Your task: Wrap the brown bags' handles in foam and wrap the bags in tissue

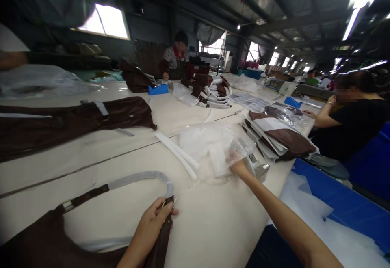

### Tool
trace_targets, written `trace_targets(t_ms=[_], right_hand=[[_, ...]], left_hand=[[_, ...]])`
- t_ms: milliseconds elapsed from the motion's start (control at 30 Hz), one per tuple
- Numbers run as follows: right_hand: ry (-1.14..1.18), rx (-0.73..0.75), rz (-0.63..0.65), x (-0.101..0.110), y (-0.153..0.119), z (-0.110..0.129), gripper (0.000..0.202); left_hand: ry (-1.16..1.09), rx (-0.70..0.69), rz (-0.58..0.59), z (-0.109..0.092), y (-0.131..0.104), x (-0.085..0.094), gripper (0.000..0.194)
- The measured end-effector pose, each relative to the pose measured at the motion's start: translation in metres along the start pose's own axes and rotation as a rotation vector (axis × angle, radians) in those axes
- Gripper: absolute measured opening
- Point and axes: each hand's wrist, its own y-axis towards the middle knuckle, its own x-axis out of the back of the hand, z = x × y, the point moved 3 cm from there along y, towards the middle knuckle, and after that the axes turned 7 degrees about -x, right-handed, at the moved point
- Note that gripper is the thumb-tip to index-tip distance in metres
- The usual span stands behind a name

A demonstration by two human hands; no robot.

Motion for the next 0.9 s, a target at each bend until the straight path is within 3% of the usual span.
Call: trace_targets(t_ms=[67,200,367,500,633,900], right_hand=[[-0.073,-0.064,0.024,0.008,-0.028,-0.008,0.015],[-0.204,-0.13,0.075,0.018,-0.055,-0.002,0.02],[-0.305,-0.222,0.135,-0.003,-0.053,0.013,0.036],[-0.326,-0.256,0.131,-0.012,-0.05,0.013,0.03],[-0.31,-0.23,0.076,-0.004,-0.051,0.005,0.02],[-0.195,-0.074,-0.111,0.031,-0.056,-0.004,0.027]], left_hand=[[0.007,0.016,-0.009,-0.006,-0.001,-0.001,0.054],[0.018,0.029,-0.015,-0.014,-0.002,-0.002,0.051],[0.018,0.007,-0.034,-0.019,-0.005,-0.001,0.051],[0.001,0.015,-0.057,-0.018,-0.01,0.003,0.055],[-0.031,0.019,-0.07,-0.019,-0.014,0.006,0.057],[-0.068,0.016,-0.104,-0.032,-0.03,0.001,0.05]])
